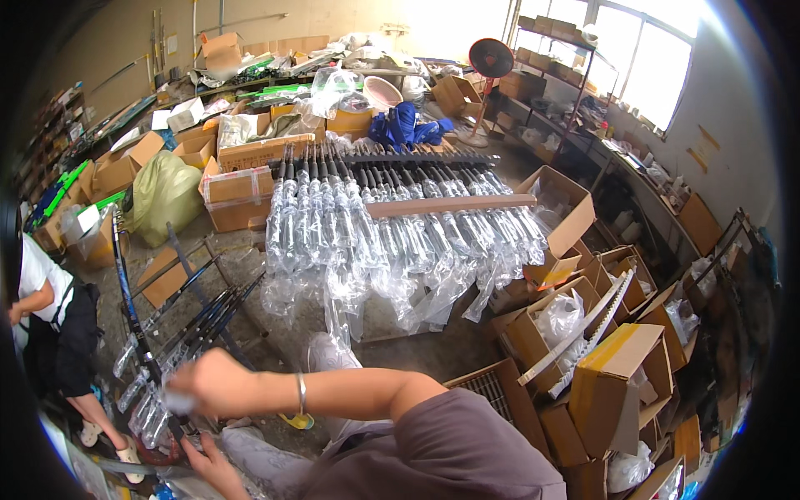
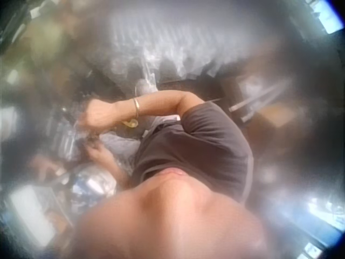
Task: The person wipes the handle and shaft of a fishing rod using a white cloth. They handle the rod one at a time, wiping it thoroughly before placing it back on a metal rack among other wrapped rods.
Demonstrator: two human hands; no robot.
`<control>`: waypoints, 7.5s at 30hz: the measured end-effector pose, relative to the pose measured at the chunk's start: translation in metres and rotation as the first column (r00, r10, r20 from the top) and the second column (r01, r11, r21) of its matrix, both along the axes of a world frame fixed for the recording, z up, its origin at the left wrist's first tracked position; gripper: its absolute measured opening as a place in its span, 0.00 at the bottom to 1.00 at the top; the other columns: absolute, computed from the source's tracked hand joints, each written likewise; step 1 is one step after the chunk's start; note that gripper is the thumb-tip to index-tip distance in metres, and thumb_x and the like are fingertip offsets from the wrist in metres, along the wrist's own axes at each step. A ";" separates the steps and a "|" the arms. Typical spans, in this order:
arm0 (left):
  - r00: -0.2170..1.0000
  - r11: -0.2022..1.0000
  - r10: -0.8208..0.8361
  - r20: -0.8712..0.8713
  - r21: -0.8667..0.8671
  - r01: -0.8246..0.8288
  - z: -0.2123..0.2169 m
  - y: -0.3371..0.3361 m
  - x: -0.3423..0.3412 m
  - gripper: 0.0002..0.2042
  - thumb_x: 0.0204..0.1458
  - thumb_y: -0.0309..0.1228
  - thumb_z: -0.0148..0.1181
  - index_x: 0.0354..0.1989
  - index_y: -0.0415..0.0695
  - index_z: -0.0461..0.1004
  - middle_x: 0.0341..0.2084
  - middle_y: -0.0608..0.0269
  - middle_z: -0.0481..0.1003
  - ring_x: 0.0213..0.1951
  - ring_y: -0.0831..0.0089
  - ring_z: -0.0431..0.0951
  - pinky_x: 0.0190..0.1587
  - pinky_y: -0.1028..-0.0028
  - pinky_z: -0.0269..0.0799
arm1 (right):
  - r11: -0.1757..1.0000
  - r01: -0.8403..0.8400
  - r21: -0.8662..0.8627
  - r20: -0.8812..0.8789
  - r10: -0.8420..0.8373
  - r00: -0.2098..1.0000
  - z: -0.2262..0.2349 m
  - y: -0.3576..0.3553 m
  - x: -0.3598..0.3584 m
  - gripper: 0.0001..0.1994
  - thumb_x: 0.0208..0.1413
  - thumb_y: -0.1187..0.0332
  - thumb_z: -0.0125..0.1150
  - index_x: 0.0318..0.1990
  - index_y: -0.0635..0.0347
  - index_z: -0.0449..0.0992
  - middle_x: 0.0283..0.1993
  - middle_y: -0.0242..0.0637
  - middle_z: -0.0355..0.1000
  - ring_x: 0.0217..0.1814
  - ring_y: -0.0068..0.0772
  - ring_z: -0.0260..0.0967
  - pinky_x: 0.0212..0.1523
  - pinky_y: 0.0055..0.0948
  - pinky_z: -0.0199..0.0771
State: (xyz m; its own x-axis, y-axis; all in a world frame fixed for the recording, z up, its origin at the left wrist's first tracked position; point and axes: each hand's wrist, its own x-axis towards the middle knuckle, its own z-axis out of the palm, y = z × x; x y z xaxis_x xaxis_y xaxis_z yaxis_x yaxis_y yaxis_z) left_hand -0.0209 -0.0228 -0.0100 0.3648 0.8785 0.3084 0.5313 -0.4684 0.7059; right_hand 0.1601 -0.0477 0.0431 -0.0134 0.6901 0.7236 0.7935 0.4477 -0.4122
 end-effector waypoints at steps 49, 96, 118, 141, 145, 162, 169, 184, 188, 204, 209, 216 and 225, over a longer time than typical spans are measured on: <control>0.993 0.992 -0.114 0.015 0.062 0.113 -0.012 -0.001 0.007 0.19 0.52 0.40 0.60 0.44 0.37 0.73 0.31 0.50 0.76 0.29 0.60 0.75 0.32 0.66 0.70 | 0.991 0.130 -0.034 0.341 -0.111 0.933 -0.020 0.000 0.005 0.16 0.42 0.66 0.54 0.40 0.62 0.71 0.33 0.40 0.60 0.31 0.36 0.63 0.19 0.31 0.65; 0.982 0.955 -0.154 0.111 -0.240 0.176 0.003 -0.011 0.010 0.18 0.54 0.36 0.55 0.48 0.34 0.70 0.41 0.44 0.74 0.41 0.56 0.73 0.47 0.65 0.67 | 0.988 -0.018 0.155 0.399 -0.045 0.916 -0.008 -0.005 0.010 0.14 0.43 0.66 0.53 0.37 0.65 0.70 0.27 0.34 0.60 0.26 0.31 0.62 0.20 0.30 0.65; 0.987 0.939 -0.143 0.079 -0.305 0.160 0.004 0.003 0.020 0.22 0.54 0.41 0.53 0.51 0.38 0.69 0.39 0.44 0.74 0.42 0.56 0.72 0.53 0.64 0.62 | 0.985 -0.052 0.165 0.387 -0.016 0.922 0.001 -0.003 0.020 0.15 0.43 0.67 0.53 0.39 0.67 0.70 0.26 0.34 0.59 0.25 0.33 0.62 0.19 0.29 0.64; 0.808 0.667 -0.126 0.575 -0.554 0.498 0.012 0.011 0.013 0.11 0.58 0.33 0.50 0.43 0.40 0.66 0.18 0.72 0.66 0.19 0.84 0.62 0.20 0.80 0.57 | 0.977 -0.046 0.209 0.466 -0.059 0.883 0.009 0.017 0.013 0.14 0.38 0.72 0.62 0.37 0.58 0.74 0.20 0.28 0.56 0.19 0.25 0.60 0.15 0.25 0.61; 0.746 0.501 -0.051 0.664 -0.629 0.595 0.017 0.007 0.007 0.11 0.60 0.37 0.48 0.41 0.41 0.64 0.18 0.72 0.63 0.16 0.85 0.58 0.16 0.83 0.53 | 0.958 -0.011 0.287 0.466 -0.129 0.875 0.021 0.026 0.033 0.16 0.36 0.73 0.63 0.38 0.59 0.74 0.20 0.28 0.57 0.18 0.26 0.59 0.14 0.26 0.59; 0.565 0.148 -0.001 0.825 -0.559 0.816 0.013 0.010 -0.008 0.21 0.56 0.51 0.48 0.36 0.40 0.65 0.13 0.72 0.58 0.11 0.86 0.53 0.13 0.82 0.47 | 0.970 0.060 0.236 0.414 -0.157 0.897 0.033 0.024 0.038 0.15 0.38 0.73 0.67 0.38 0.59 0.75 0.19 0.28 0.57 0.18 0.24 0.59 0.14 0.25 0.61; 0.686 0.365 -0.058 0.726 -0.624 0.691 0.011 0.003 -0.011 0.14 0.60 0.42 0.47 0.40 0.43 0.63 0.16 0.72 0.60 0.12 0.87 0.56 0.14 0.84 0.51 | 0.951 -0.075 0.301 0.414 -0.059 0.908 0.027 0.028 0.031 0.17 0.36 0.73 0.66 0.39 0.60 0.74 0.20 0.28 0.59 0.19 0.25 0.60 0.14 0.25 0.62; 0.894 0.836 -0.192 0.404 -0.410 0.364 0.011 -0.006 -0.007 0.12 0.57 0.34 0.50 0.41 0.38 0.66 0.16 0.64 0.67 0.19 0.76 0.66 0.23 0.72 0.62 | 0.976 -0.104 0.191 0.470 0.002 0.883 0.026 0.014 0.022 0.18 0.36 0.79 0.66 0.40 0.61 0.75 0.21 0.30 0.59 0.18 0.26 0.60 0.15 0.26 0.62; 0.945 0.939 -0.153 0.289 -0.255 0.230 0.026 -0.012 -0.007 0.12 0.54 0.31 0.52 0.41 0.36 0.65 0.14 0.54 0.68 0.18 0.61 0.71 0.24 0.67 0.63 | 0.959 -0.009 0.284 0.392 -0.108 0.914 0.034 0.020 0.018 0.16 0.36 0.74 0.66 0.37 0.62 0.74 0.20 0.29 0.58 0.18 0.27 0.60 0.15 0.26 0.61; 0.963 0.969 0.040 0.265 0.225 -0.102 0.010 -0.004 -0.007 0.13 0.42 0.22 0.65 0.37 0.36 0.71 0.23 0.54 0.73 0.22 0.62 0.73 0.26 0.72 0.67 | 0.971 -0.027 0.237 0.444 -0.084 0.892 0.018 0.015 0.001 0.11 0.39 0.72 0.63 0.34 0.59 0.74 0.21 0.28 0.56 0.18 0.24 0.59 0.14 0.24 0.60; 0.963 0.978 0.017 0.268 0.196 -0.072 0.008 -0.006 -0.013 0.13 0.42 0.23 0.65 0.36 0.36 0.70 0.21 0.56 0.72 0.21 0.69 0.71 0.24 0.75 0.65 | 0.954 0.024 0.298 0.440 -0.160 0.884 0.032 0.026 0.010 0.11 0.37 0.73 0.62 0.33 0.59 0.74 0.19 0.28 0.55 0.18 0.23 0.59 0.14 0.24 0.59; 0.936 1.000 -0.005 0.352 -0.019 0.012 0.002 -0.013 -0.013 0.11 0.46 0.25 0.64 0.35 0.35 0.69 0.20 0.66 0.69 0.21 0.84 0.63 0.23 0.81 0.60 | 0.959 -0.070 0.273 0.502 -0.080 0.861 0.020 0.018 0.007 0.10 0.38 0.73 0.63 0.33 0.59 0.75 0.19 0.26 0.55 0.18 0.21 0.58 0.14 0.23 0.59; 0.869 0.948 -0.056 0.492 -0.246 0.200 0.000 -0.017 -0.018 0.12 0.51 0.29 0.61 0.38 0.35 0.68 0.21 0.73 0.66 0.21 0.88 0.61 0.23 0.84 0.56 | 0.944 -0.059 0.326 0.437 -0.095 0.894 0.026 0.028 0.018 0.12 0.37 0.73 0.64 0.34 0.60 0.76 0.20 0.28 0.59 0.18 0.24 0.59 0.13 0.24 0.59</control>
